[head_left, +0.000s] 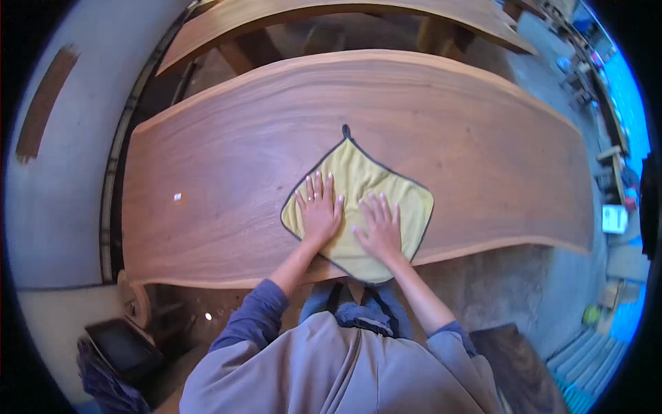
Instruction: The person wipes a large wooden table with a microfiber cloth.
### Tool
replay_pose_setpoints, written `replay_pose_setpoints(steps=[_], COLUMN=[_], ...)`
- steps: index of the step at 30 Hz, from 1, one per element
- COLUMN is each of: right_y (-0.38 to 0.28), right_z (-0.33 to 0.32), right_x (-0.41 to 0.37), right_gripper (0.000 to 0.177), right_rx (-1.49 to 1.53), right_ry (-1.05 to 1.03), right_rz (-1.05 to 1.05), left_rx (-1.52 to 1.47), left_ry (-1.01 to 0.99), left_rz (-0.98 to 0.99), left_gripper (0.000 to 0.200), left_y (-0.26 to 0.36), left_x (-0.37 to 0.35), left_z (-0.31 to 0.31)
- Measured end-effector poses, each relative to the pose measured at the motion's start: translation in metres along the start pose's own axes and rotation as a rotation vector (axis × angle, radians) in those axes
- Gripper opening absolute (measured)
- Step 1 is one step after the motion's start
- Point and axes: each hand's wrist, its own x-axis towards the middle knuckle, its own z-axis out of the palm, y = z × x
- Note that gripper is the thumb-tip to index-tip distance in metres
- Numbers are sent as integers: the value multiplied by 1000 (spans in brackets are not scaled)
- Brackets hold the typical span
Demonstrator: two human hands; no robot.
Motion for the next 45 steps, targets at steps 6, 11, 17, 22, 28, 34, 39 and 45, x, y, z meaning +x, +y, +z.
replay_pose_setpoints(steps=[6,11,17,22,28,34,39,45], right_y=[-36,-62,-84,-93,-98,-104,-112,-122], right_z=[8,29,45,48,49,42,24,-3], right_x=[-13,-2,15,24,31,62,86,131], right_gripper=[78,73,64,64,62,61,61,58], right_rx=[-37,-59,35,46,63,8,-31,-80], right_ry=[-201,-221,-213,-182,-195,-124,-61,105], right_rz=[-392,-655,-865,-843,-772,-687,-590,-501], left_rx=[75,156,187,171,146,138,148,163], left_ry=[34,55,121,98,78,138,178,201], left_rz=[-324,-664,-916,-935,-887,-793,-679,-529], left_gripper=[54,58,58,60,60,60,61,62], left_y=[-20,-46,-62,-72,-87,-110,-124,-144], left_x=[-65,-108,-136,-130,-111,-62,-11,62], left_z=[-21,-28,-34,-39,-38,-39,-51,-76])
